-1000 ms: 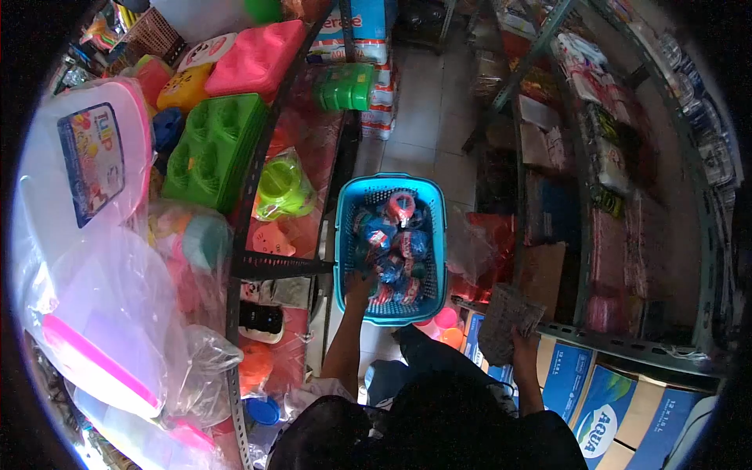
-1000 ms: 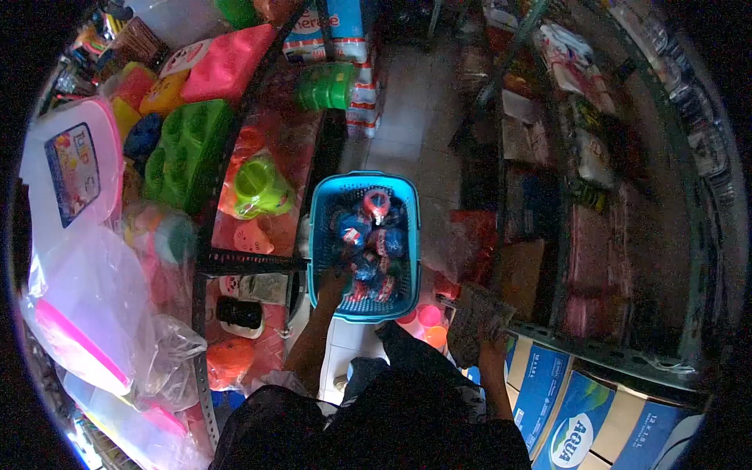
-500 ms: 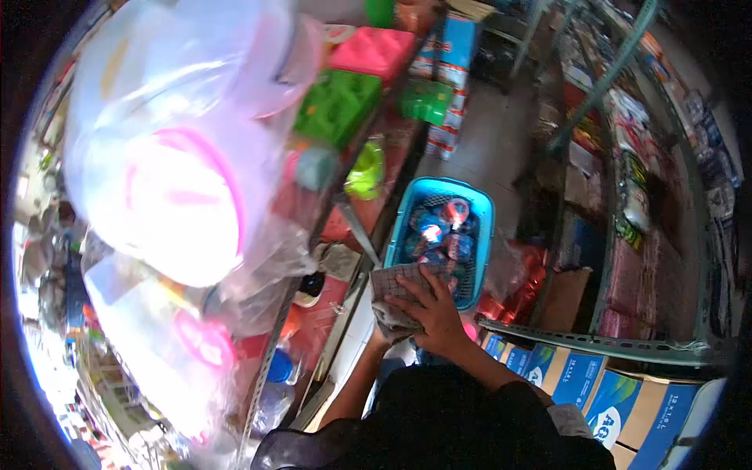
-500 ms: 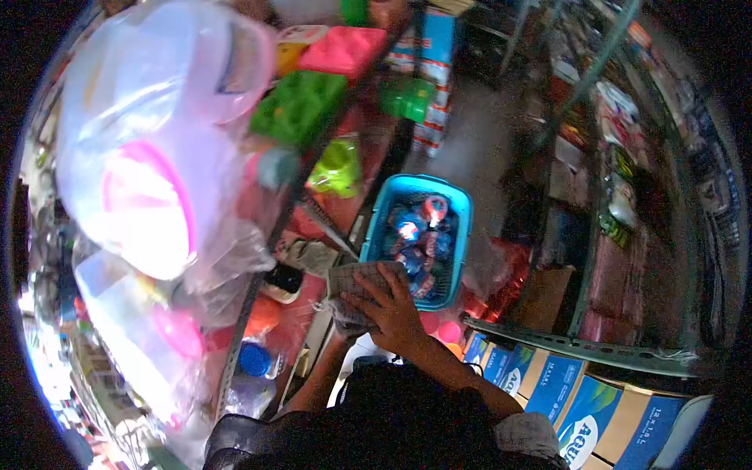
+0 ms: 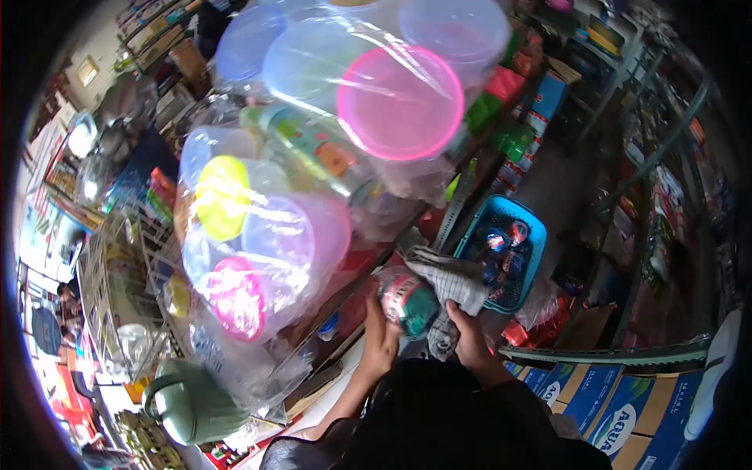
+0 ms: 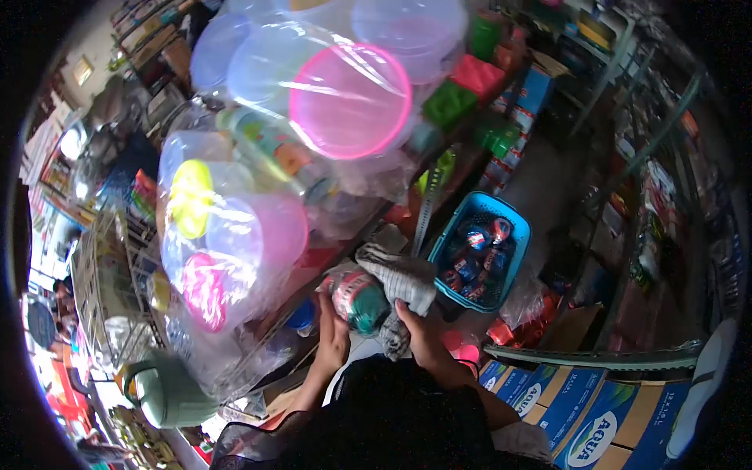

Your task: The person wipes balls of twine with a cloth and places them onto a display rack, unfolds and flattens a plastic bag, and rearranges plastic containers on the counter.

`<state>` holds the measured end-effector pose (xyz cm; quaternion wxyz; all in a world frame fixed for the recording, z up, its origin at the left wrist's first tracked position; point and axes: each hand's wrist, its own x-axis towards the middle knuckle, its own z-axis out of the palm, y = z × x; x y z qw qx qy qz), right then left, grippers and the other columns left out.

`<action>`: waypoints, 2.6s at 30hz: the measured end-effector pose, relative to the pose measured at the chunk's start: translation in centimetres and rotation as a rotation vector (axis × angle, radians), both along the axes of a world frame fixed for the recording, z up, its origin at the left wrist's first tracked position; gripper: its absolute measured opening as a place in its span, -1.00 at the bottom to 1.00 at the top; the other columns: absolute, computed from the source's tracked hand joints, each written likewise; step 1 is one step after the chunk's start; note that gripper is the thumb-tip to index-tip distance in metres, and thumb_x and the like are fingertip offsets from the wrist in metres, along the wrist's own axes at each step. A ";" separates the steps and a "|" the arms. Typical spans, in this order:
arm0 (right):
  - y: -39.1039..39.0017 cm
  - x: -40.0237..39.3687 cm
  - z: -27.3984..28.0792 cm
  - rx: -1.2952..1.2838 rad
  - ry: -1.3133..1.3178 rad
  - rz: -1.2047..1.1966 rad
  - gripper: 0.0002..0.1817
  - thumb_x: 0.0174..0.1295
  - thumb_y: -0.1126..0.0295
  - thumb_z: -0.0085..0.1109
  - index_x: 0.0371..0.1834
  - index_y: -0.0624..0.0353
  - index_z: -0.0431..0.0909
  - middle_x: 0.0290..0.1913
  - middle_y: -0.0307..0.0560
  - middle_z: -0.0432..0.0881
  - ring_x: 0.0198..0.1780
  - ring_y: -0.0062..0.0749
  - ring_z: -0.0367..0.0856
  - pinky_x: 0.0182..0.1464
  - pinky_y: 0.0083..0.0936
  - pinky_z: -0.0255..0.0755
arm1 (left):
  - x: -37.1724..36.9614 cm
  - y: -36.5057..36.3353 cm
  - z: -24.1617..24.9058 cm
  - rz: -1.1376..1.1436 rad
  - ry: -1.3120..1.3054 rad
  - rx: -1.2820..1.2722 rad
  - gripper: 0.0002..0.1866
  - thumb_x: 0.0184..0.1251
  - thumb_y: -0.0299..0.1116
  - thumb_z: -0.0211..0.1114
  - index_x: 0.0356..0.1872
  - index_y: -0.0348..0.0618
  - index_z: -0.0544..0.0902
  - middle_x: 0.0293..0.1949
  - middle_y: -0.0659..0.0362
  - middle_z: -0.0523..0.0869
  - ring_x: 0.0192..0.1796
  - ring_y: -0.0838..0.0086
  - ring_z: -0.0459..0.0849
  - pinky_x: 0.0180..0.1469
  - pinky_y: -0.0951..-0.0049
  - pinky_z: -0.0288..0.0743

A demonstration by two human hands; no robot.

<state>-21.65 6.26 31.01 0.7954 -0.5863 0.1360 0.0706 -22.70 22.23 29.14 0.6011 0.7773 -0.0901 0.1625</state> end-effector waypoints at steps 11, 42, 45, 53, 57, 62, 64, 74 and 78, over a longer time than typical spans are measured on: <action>5.2 -6.0 4.4 -0.627 -0.819 0.284 -0.71 0.06 0.46 0.05 -0.12 0.28 0.42 -0.10 -0.08 0.48 -0.08 -0.49 0.43 0.01 -0.53 0.24 | -7.1 8.2 4.6 -0.148 0.404 -0.805 -0.40 0.16 -0.03 -0.04 0.09 -0.31 0.20 -0.01 0.11 0.38 0.04 0.45 0.31 0.09 0.44 0.14; 6.2 -8.5 2.8 0.612 -0.025 0.187 -0.52 0.07 0.29 0.04 0.08 0.19 0.26 -0.03 -0.03 0.39 0.05 -0.33 0.33 0.06 -0.44 0.24 | -9.7 35.1 24.4 0.794 -0.247 0.951 -0.28 -0.36 -0.47 0.37 0.00 -0.09 0.26 -0.09 -0.06 0.43 -0.01 0.07 0.40 -0.03 0.21 0.32; 4.3 -7.1 2.4 0.644 -0.025 0.133 -0.51 0.07 0.29 0.03 0.09 0.19 0.25 -0.01 -0.03 0.38 0.05 -0.33 0.33 0.06 -0.43 0.23 | -8.6 38.6 23.4 0.844 0.000 1.206 -0.34 -0.31 -0.34 0.41 -0.04 -0.15 0.35 0.01 -0.05 0.36 0.05 0.08 0.34 0.07 0.22 0.23; -1.8 -2.3 1.2 0.730 -0.005 0.026 -0.51 0.07 0.29 0.03 0.09 0.18 0.25 0.02 -0.01 0.36 0.07 -0.31 0.31 0.07 -0.40 0.23 | -10.5 20.6 25.2 1.001 -0.452 1.190 -0.71 -0.04 -0.50 0.16 -0.20 -0.26 0.47 -0.10 -0.01 0.48 -0.04 0.13 0.44 0.01 0.25 0.29; -6.6 0.4 1.0 0.776 -0.001 -0.053 -0.51 0.07 0.29 0.03 0.10 0.18 0.24 0.03 -0.01 0.34 0.08 -0.30 0.30 0.07 -0.39 0.23 | -9.1 11.9 19.9 0.871 -0.404 1.106 -0.78 -0.08 -0.55 0.12 -0.31 -0.23 0.52 -0.20 0.03 0.54 -0.12 0.17 0.49 -0.08 0.28 0.33; -14.9 1.2 -4.1 0.007 -0.469 -0.194 -0.52 0.11 0.29 -0.01 0.11 0.19 0.21 0.15 0.00 0.21 0.13 -0.25 0.24 0.12 -0.30 0.18 | 0.3 1.6 12.6 0.070 -0.112 0.482 -0.77 -0.07 -0.55 0.15 -0.29 -0.23 0.51 -0.29 0.07 0.57 -0.21 0.26 0.54 -0.14 0.37 0.38; -19.6 1.2 -6.2 -0.219 -0.437 -0.296 -0.53 0.13 0.29 -0.03 0.12 0.20 0.21 0.16 0.00 0.21 0.13 -0.24 0.25 0.13 -0.31 0.18 | 4.7 -3.1 8.5 -0.201 0.131 0.335 -0.76 -0.03 -0.54 0.15 -0.25 -0.25 0.50 -0.29 0.05 0.57 -0.22 0.26 0.55 -0.14 0.40 0.38; -26.6 -0.7 -5.3 0.484 0.177 -0.864 -0.56 0.13 0.20 -0.05 0.07 0.10 0.27 -0.01 -0.09 0.40 -0.04 -0.33 0.43 -0.11 -0.42 0.41 | 20.0 -24.2 -27.9 -0.537 0.395 0.463 -0.63 0.01 -0.21 0.19 -0.18 -0.22 0.44 -0.23 0.01 0.54 -0.18 0.22 0.53 -0.19 0.32 0.40; -28.5 -2.7 -6.0 0.377 0.321 -0.885 -0.54 0.10 0.24 -0.01 0.08 0.12 0.25 0.03 -0.08 0.38 0.02 -0.26 0.40 0.01 -0.34 0.33 | 24.8 -30.2 -35.1 -0.321 0.419 1.002 -0.26 -0.10 -0.07 0.26 0.14 -0.09 0.17 0.13 -0.13 0.21 0.06 0.01 0.32 -0.03 0.17 0.35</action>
